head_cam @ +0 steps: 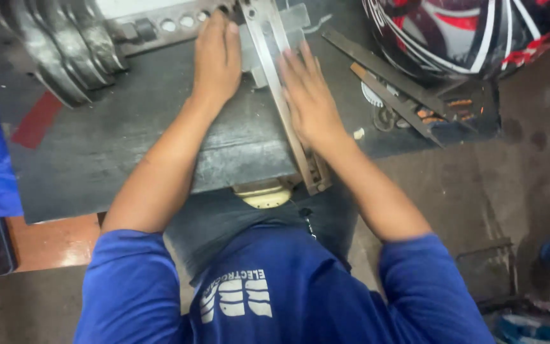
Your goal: Sanding a metal component and using a metal gauge to check its surface or dimensions on a workbench.
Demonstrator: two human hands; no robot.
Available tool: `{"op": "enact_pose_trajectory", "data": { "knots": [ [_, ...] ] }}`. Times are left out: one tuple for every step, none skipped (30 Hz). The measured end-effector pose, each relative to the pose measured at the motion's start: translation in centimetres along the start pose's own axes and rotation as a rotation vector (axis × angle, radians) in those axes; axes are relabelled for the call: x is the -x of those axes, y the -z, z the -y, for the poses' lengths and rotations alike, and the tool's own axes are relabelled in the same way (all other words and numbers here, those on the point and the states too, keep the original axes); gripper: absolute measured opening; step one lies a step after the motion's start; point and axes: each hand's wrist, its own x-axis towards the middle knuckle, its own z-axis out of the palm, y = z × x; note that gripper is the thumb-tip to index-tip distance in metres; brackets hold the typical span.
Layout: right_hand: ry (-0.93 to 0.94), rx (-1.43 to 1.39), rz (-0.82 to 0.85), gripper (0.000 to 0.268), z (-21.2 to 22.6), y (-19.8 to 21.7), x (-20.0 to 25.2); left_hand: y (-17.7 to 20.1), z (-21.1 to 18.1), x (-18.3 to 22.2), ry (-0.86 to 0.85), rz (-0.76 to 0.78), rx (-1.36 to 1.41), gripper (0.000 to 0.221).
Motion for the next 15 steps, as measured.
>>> {"op": "enact_pose_trajectory", "data": {
  "knots": [
    [-0.017, -0.039, 0.009, 0.049, -0.4, 0.0, -0.8, 0.0, 0.0, 0.1, -0.018, 0.001, -0.005, 0.028],
    [-0.035, -0.079, 0.018, 0.045, -0.8, -0.1, -1.6, 0.1, 0.1, 0.1, -0.036, 0.001, -0.01, 0.029],
    [-0.042, -0.084, 0.02, 0.045, -0.4, 0.2, 0.1, 0.2, 0.0, 0.4, -0.03, 0.008, -0.009, 0.029],
    [-0.018, -0.151, 0.003, 0.05, 0.1, 0.5, 1.7, 0.4, -0.1, 0.5, -0.011, 0.022, -0.009, 0.026],
    [0.02, -0.204, -0.026, 0.058, 0.0, 1.1, 2.6, 0.4, -0.1, -0.2, -0.013, 0.025, -0.007, 0.023],
    [0.026, -0.193, -0.036, 0.058, 0.6, 1.4, 3.7, 0.2, 0.1, -0.5, -0.028, 0.022, -0.004, 0.023],
    [-0.024, -0.146, 0.008, 0.058, 1.2, 1.8, 5.0, 0.0, 0.3, -0.2, -0.021, 0.011, -0.008, 0.027],
    [-0.073, -0.098, 0.051, 0.059, 1.7, 2.2, 6.4, -0.2, 0.5, 0.1, -0.014, 0.0, -0.012, 0.031],
    [-0.073, -0.109, 0.057, 0.059, 1.6, 2.0, 5.6, 0.1, 0.4, 0.5, -0.004, 0.002, -0.02, 0.031],
    [-0.048, -0.125, 0.065, 0.053, 1.5, 1.9, 4.8, 0.2, 0.2, 0.8, 0.008, -0.012, -0.017, 0.027],
    [-0.023, -0.121, 0.052, 0.049, 0.9, 2.1, 3.8, -0.2, 0.2, 0.0, -0.006, -0.023, -0.005, 0.024],
    [-0.023, -0.115, 0.037, 0.049, -0.6, 1.3, 1.8, -0.4, 0.4, -0.5, -0.022, -0.019, -0.004, 0.024],
    [0.001, -0.104, -0.004, 0.051, -1.7, 0.4, 0.4, -0.6, 0.5, 0.0, 0.007, -0.028, -0.032, 0.025],
    [0.025, -0.092, -0.045, 0.056, -2.7, -0.6, -0.9, -0.7, 0.7, 0.5, 0.034, -0.036, -0.06, 0.026],
    [0.02, -0.096, -0.04, 0.056, -2.8, -0.3, -0.6, -0.7, 0.4, 0.4, 0.042, -0.033, -0.058, 0.026]
  ]
}}
